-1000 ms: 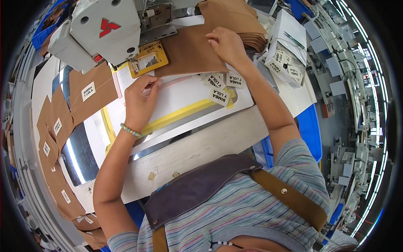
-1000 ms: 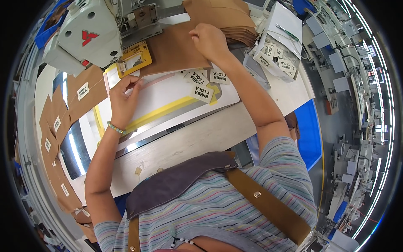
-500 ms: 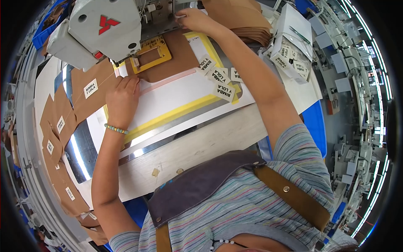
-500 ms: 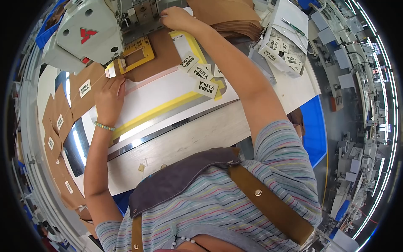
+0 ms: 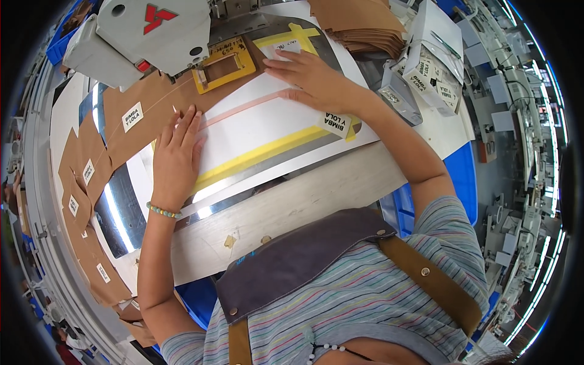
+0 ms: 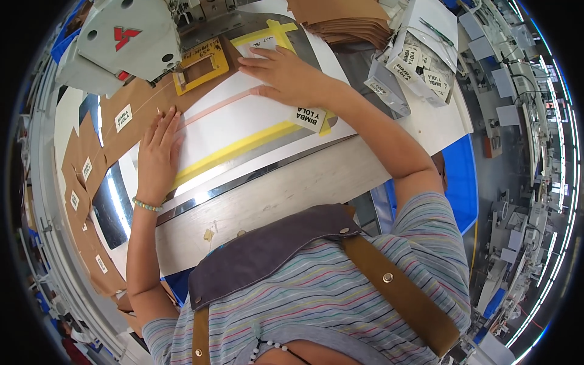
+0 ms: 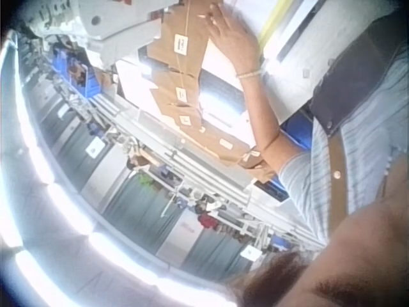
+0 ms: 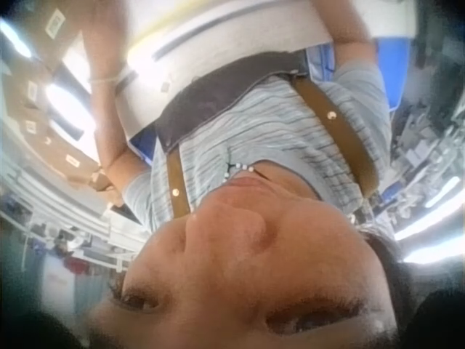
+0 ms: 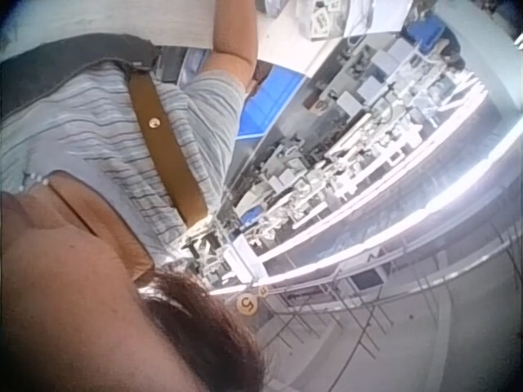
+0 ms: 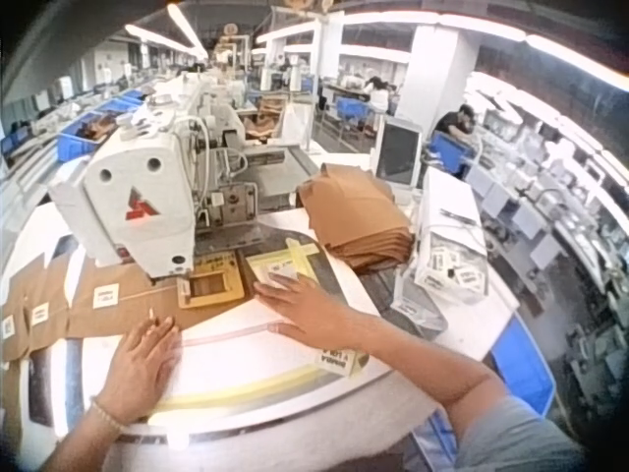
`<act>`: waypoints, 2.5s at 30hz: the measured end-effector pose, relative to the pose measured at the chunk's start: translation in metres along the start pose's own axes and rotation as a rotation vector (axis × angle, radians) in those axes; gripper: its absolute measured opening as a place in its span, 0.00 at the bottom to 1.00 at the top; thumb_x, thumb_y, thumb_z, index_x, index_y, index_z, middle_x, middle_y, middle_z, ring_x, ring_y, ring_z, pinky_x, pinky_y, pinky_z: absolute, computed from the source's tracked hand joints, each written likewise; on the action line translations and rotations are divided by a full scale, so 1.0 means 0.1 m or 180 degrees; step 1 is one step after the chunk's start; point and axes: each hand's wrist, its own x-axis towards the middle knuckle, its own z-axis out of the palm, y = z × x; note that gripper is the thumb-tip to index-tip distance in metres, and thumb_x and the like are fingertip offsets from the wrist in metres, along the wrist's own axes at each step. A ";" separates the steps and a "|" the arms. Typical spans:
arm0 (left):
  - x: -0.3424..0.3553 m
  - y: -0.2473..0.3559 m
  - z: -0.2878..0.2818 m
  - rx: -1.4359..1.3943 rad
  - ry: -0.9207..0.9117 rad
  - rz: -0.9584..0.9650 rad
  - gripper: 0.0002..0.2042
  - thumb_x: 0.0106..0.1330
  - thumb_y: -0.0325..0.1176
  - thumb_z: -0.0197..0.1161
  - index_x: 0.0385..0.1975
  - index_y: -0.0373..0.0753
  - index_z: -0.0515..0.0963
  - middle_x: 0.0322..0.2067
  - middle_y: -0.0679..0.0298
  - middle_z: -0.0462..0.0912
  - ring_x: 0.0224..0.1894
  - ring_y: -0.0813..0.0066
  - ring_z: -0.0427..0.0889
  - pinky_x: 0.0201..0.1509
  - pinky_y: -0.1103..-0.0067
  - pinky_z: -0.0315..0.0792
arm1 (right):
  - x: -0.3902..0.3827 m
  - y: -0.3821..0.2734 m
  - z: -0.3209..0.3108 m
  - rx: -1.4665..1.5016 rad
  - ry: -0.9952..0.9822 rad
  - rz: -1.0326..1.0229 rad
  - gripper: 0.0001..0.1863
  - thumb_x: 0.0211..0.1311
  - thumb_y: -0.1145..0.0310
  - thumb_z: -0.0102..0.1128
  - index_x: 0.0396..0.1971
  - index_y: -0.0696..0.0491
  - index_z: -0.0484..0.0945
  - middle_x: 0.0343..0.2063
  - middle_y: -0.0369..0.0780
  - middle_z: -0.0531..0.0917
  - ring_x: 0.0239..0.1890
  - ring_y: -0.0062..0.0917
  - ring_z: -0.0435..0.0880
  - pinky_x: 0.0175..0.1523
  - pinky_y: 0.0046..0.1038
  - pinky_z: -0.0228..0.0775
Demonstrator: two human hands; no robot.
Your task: The recorder is sewing labels onto pieces of leather using an industrial sewing machine.
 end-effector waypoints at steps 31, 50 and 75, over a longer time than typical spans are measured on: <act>-0.24 -0.14 -0.09 -0.0414 -0.0112 -0.0143 0.31 0.71 0.27 0.69 0.75 0.43 0.73 0.72 0.62 0.77 0.77 0.51 0.68 0.79 0.58 0.66 | -0.35 -0.39 0.07 -0.0335 0.0186 0.0089 0.35 0.81 0.44 0.54 0.75 0.52 0.71 0.78 0.39 0.70 0.83 0.34 0.58 0.85 0.55 0.45; -0.19 -0.06 -0.18 -0.0241 0.0126 -0.0123 0.31 0.71 0.32 0.69 0.75 0.44 0.72 0.70 0.62 0.80 0.79 0.52 0.67 0.79 0.57 0.65 | -0.32 -0.42 0.01 -0.0118 0.0282 0.0182 0.33 0.79 0.48 0.59 0.74 0.53 0.72 0.77 0.39 0.71 0.83 0.35 0.59 0.85 0.54 0.44; -0.18 -0.05 -0.11 -0.0507 -0.0202 -0.0233 0.29 0.72 0.22 0.65 0.74 0.44 0.75 0.72 0.67 0.79 0.76 0.55 0.72 0.77 0.61 0.71 | -0.39 -0.39 0.02 -0.0325 0.0224 0.0084 0.29 0.79 0.49 0.58 0.69 0.53 0.79 0.73 0.41 0.77 0.79 0.35 0.67 0.85 0.52 0.48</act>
